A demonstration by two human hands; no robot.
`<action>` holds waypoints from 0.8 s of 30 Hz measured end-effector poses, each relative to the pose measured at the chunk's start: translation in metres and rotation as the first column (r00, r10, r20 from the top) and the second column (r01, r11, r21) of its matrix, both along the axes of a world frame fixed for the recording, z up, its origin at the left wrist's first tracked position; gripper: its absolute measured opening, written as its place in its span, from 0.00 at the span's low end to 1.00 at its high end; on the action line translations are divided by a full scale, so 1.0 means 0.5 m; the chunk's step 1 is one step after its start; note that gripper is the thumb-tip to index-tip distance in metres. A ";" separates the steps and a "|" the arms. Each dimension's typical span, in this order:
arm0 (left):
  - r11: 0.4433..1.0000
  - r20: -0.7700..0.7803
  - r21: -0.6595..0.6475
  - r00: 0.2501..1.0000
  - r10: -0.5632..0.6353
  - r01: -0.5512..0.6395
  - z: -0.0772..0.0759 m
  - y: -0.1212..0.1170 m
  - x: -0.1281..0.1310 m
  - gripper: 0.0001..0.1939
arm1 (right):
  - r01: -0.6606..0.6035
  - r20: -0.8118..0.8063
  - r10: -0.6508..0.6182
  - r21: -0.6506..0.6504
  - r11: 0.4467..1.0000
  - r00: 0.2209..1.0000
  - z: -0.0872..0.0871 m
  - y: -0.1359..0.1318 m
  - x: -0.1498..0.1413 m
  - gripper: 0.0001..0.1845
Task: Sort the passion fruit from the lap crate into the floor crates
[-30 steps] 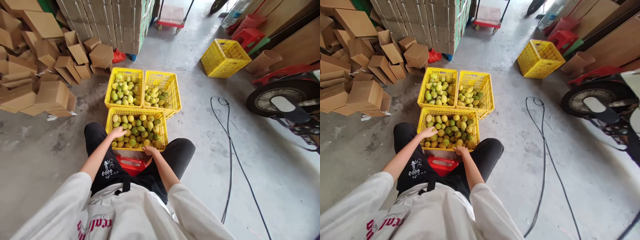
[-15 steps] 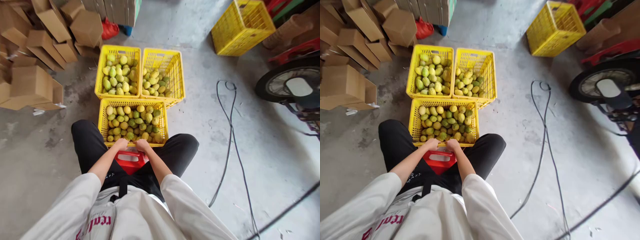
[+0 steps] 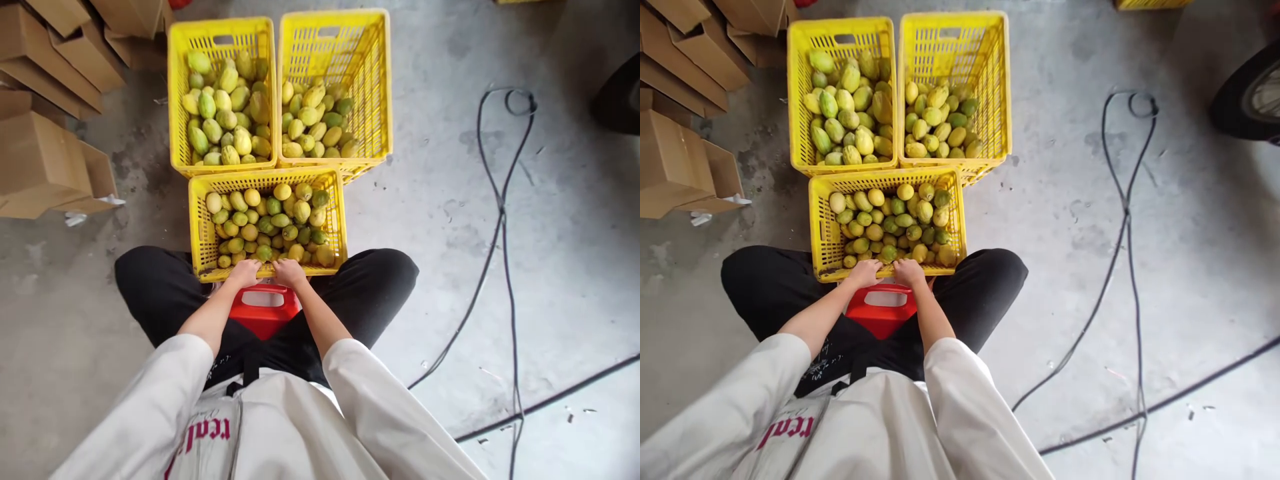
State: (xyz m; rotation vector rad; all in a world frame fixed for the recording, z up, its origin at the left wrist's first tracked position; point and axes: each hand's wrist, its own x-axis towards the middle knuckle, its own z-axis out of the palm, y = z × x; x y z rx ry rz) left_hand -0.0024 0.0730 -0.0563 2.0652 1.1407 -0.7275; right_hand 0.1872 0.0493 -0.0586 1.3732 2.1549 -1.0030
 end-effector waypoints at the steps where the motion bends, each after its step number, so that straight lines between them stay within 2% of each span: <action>1: 1.000 -0.007 0.006 1.000 -0.005 0.005 0.000 0.002 0.000 0.22 | 0.007 -0.006 -0.007 0.003 1.000 1.000 0.000 0.001 -0.001 0.22; 12: 0.999 -0.015 0.028 1.000 -0.019 0.019 0.005 0.007 0.005 0.20 | 0.054 -0.024 -0.053 0.039 0.998 0.998 -0.006 0.002 0.003 0.22; 24: 0.978 0.112 -0.059 0.972 0.205 -0.200 0.006 -0.003 0.013 0.20 | 0.038 0.125 -0.048 0.087 0.996 0.991 -0.002 -0.017 -0.002 0.20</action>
